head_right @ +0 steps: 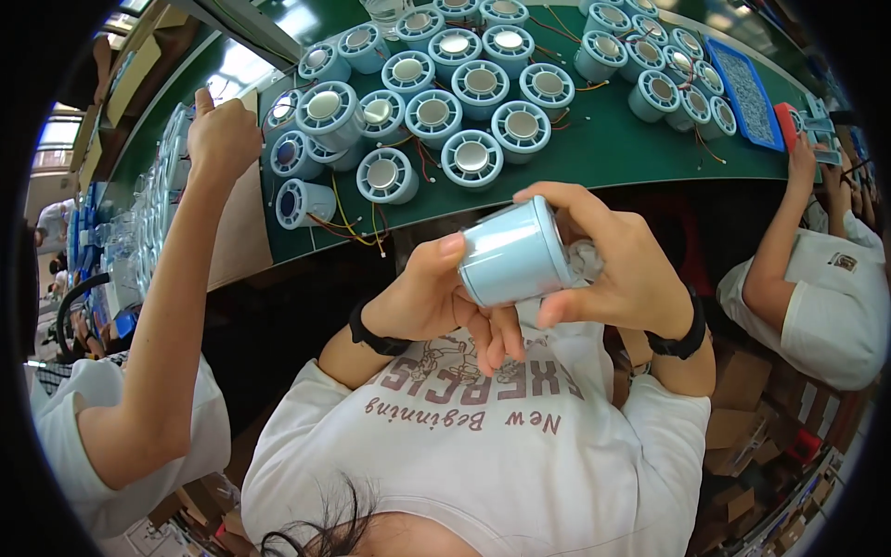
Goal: The person picks up a motor, wipes the casing with a cloth, and places it into a box, repeating the process with several more motors.
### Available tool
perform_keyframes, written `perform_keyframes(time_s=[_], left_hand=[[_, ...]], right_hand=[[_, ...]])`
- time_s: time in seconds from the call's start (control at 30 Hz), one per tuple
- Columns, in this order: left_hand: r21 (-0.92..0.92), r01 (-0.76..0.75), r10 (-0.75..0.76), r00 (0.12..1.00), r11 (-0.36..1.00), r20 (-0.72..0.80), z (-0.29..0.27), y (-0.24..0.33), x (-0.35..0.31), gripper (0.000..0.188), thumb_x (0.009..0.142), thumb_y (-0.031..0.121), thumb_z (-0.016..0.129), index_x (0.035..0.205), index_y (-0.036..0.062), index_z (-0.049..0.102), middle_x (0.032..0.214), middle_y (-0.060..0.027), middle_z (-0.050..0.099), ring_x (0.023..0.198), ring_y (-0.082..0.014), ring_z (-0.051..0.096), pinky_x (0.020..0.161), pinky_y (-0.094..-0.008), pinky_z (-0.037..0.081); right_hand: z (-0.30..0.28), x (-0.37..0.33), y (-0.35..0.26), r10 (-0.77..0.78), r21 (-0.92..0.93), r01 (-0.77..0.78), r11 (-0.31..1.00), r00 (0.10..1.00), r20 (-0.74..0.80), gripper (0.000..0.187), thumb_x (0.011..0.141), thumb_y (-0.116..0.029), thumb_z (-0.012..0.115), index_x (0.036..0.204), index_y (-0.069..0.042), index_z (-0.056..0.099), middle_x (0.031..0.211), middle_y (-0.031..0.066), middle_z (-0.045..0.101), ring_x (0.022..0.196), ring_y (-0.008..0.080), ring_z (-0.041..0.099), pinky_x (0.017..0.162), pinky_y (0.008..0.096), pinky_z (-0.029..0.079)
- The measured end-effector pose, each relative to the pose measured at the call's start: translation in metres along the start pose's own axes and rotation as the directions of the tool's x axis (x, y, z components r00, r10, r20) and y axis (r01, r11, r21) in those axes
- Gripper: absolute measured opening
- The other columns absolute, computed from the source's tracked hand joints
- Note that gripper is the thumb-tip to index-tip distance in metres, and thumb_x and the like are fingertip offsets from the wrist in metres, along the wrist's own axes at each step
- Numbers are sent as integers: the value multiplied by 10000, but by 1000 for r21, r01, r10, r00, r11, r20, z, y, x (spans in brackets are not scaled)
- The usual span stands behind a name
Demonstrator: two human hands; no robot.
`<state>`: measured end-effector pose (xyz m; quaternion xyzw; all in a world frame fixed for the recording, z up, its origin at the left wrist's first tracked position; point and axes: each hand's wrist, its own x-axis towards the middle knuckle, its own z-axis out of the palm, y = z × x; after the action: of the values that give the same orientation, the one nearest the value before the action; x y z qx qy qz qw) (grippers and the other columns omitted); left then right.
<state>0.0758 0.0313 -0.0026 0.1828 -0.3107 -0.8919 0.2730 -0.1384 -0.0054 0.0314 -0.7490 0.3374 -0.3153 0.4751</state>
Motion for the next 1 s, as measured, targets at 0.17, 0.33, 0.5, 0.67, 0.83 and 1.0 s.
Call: perform_keyframes(time_s=[0.17,0.33,0.5,0.67,0.83,1.0], left_hand=[[-92,124,-119,991,988,57,9,0,9,856,931,676,160,1179,-70,501,920,-288,656,733,-287,680,674,-373,580],[-20,178,-175,977,984,124,13,-1,22,925,901,733,138,1213,-63,492,942,-280,655,769,-280,673,716,-384,572],[87,164,-170,982,983,80,21,-20,37,891,933,686,107,1287,-50,464,945,-262,662,764,-271,671,719,-378,569],[191,109,-124,990,976,69,25,-25,58,826,982,585,56,1306,-75,432,911,-271,664,720,-278,676,675,-363,575],[176,137,-166,973,975,162,13,-29,69,746,1011,520,116,1290,-88,444,916,-252,670,742,-252,667,706,-354,568],[226,151,-179,978,962,105,19,-32,72,584,1034,406,233,1282,-70,460,923,-240,672,757,-242,666,707,-339,559]], right_hand=[[-18,-7,-5,223,13,-224,975,973,64,1024,634,-831,591,1135,61,553,925,90,651,852,138,639,722,236,485],[-26,-22,4,188,56,-188,981,982,-2,961,653,-767,669,1126,61,553,909,75,643,833,124,623,711,230,481],[-42,-89,-14,243,-49,-268,962,927,-286,844,716,-648,713,1130,69,547,910,57,638,819,111,600,706,233,478],[-46,-212,-50,419,8,-727,687,388,-821,659,769,-436,765,1176,39,558,923,68,650,817,113,601,709,255,479],[-35,-346,-3,452,198,-963,183,-97,-887,559,751,-332,782,1150,17,602,911,109,674,822,136,620,742,271,483],[-44,-384,72,453,171,-972,159,-82,-888,578,694,-347,790,1125,0,626,981,172,684,914,314,647,816,386,493]])
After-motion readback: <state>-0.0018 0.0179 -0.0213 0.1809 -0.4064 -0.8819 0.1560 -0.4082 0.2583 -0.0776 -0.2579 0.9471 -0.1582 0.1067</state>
